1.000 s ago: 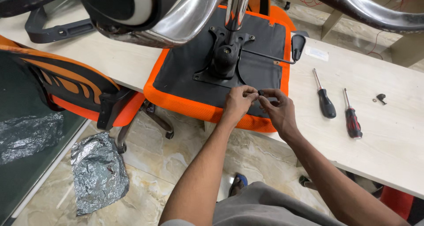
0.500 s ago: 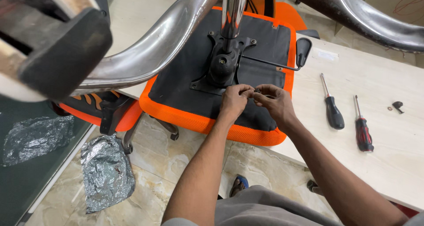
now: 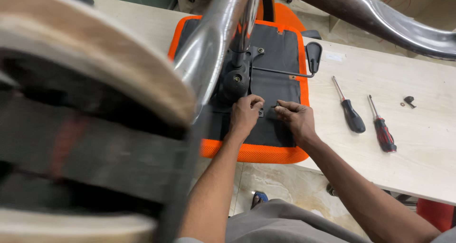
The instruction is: The person secures the base of an office chair to its seat cushion using a screwdriver. They insert screws into the mounting plate and tighten them to attach the metal frame to the orange and black seat.
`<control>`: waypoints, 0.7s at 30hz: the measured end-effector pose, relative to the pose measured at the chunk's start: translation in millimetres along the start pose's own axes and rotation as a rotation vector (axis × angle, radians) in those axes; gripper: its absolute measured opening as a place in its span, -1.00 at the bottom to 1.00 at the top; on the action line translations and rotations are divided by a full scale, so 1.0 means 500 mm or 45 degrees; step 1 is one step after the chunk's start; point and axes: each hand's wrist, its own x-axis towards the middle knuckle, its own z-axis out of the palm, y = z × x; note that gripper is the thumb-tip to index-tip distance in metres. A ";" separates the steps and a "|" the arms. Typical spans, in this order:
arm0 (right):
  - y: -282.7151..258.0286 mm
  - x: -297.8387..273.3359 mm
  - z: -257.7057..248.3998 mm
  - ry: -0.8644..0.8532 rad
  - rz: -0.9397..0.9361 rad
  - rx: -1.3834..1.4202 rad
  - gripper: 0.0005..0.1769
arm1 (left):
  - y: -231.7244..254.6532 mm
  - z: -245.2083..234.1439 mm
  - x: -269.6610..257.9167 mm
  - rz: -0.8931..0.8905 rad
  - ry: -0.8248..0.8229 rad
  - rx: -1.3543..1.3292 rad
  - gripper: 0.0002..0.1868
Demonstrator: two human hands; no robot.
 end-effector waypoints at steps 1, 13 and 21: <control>-0.004 -0.002 0.010 0.036 0.046 0.005 -0.68 | -0.018 -0.011 -0.005 0.010 0.041 -0.026 -0.83; 0.086 0.033 0.004 -0.020 -0.010 -0.548 -0.84 | -0.089 -0.062 -0.033 -0.009 0.150 -0.041 -0.84; -0.004 0.017 0.036 -0.395 -0.791 -1.155 -0.64 | -0.047 -0.071 -0.024 -0.043 0.147 0.129 -0.84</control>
